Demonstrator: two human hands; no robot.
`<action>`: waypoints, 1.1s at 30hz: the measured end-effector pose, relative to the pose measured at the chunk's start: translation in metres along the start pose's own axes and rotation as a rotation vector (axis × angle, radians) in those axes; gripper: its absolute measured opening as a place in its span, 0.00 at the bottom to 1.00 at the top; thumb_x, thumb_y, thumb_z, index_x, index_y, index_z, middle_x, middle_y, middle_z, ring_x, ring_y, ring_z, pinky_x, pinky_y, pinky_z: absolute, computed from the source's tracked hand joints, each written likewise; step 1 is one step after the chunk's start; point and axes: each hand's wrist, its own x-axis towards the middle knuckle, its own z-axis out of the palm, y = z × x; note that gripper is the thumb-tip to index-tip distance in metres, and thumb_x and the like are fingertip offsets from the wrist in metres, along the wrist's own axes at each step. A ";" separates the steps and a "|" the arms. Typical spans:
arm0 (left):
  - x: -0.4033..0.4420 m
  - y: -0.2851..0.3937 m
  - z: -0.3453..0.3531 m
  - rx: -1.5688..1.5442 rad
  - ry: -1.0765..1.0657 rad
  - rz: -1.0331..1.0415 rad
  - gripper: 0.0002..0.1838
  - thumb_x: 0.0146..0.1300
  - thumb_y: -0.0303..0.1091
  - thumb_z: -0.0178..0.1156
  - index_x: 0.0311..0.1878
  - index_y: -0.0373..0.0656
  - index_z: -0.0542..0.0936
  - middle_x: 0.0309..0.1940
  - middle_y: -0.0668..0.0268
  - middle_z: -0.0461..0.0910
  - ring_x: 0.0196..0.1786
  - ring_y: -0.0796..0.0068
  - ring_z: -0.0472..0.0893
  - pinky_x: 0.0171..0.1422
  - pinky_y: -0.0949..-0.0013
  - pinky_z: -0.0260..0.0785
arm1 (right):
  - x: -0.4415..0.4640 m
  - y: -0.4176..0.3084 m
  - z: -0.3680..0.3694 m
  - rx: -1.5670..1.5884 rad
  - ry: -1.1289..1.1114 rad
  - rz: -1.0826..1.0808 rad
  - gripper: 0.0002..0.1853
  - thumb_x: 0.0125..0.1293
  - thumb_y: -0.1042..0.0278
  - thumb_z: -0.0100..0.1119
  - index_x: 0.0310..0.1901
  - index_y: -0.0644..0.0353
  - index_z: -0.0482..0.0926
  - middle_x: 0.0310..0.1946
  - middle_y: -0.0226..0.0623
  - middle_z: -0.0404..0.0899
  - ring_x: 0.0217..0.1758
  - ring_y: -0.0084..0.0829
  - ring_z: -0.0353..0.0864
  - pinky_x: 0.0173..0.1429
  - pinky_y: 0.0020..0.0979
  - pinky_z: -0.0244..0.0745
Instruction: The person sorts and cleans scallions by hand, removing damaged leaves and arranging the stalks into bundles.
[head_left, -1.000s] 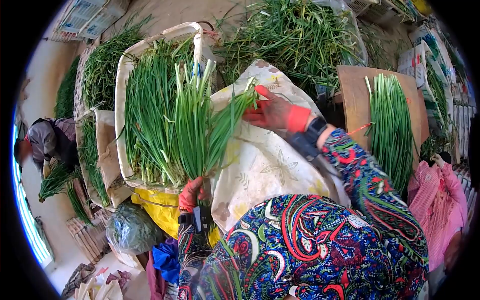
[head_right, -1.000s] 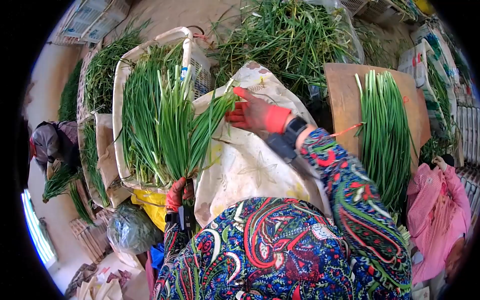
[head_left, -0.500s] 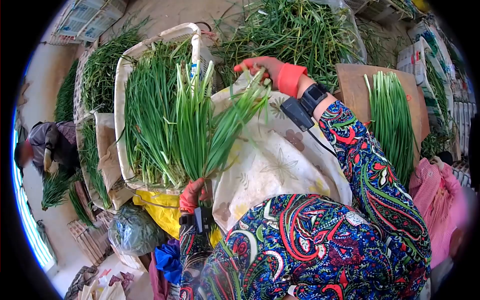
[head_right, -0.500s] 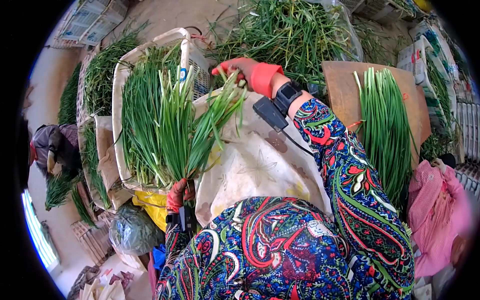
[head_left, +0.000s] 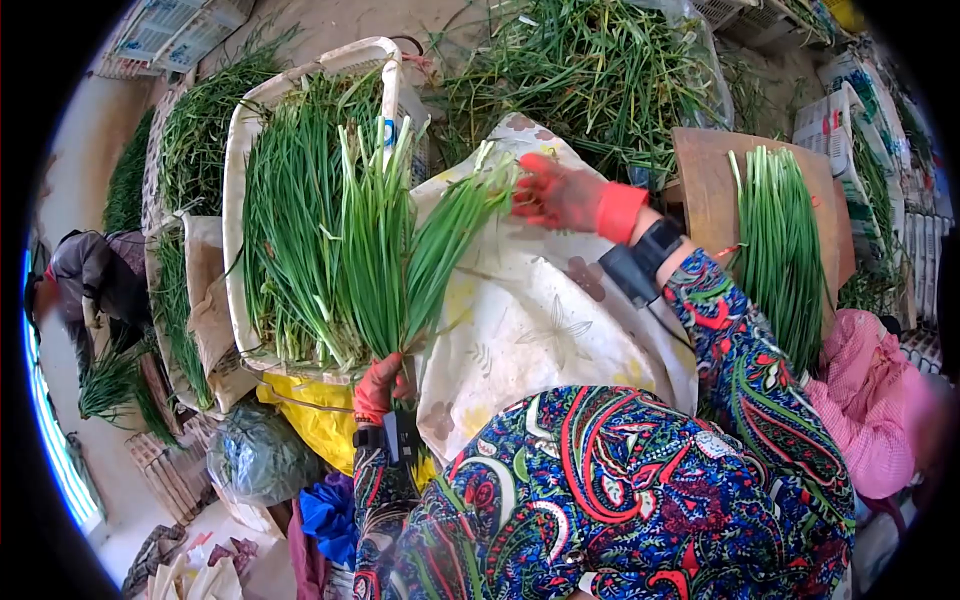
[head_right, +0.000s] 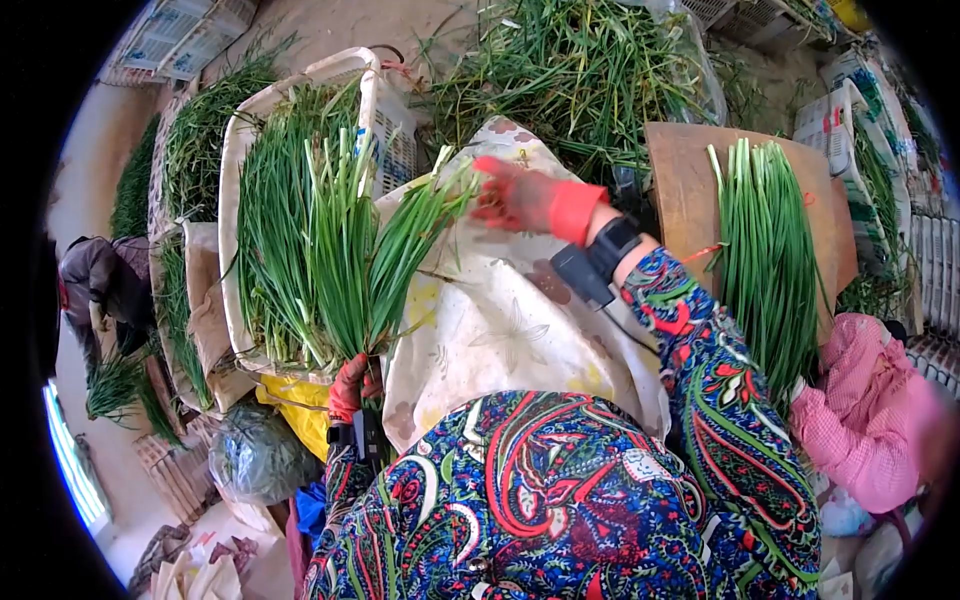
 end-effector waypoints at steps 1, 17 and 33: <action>-0.002 0.003 0.006 0.011 0.020 0.002 0.18 0.52 0.45 0.58 0.17 0.43 0.69 0.06 0.68 0.64 0.11 0.74 0.64 0.16 0.74 0.55 | 0.002 0.012 0.013 -0.070 -0.038 -0.010 0.17 0.56 0.54 0.57 0.37 0.60 0.73 0.26 0.31 0.75 0.30 0.25 0.78 0.26 0.24 0.72; -0.002 0.003 0.003 0.003 -0.050 0.021 0.18 0.53 0.45 0.58 0.17 0.43 0.68 0.07 0.68 0.63 0.11 0.76 0.63 0.16 0.74 0.54 | 0.000 -0.034 -0.046 -0.211 0.193 -0.282 0.10 0.62 0.66 0.45 0.36 0.63 0.74 0.20 0.25 0.69 0.16 0.14 0.62 0.17 0.13 0.55; -0.009 0.013 0.023 0.015 -0.092 0.052 0.16 0.56 0.41 0.55 0.37 0.36 0.73 0.08 0.71 0.62 0.10 0.79 0.61 0.16 0.77 0.53 | 0.044 0.007 0.004 -0.033 -0.029 -0.099 0.09 0.60 0.65 0.49 0.37 0.60 0.75 0.19 0.25 0.70 0.12 0.13 0.54 0.15 0.15 0.50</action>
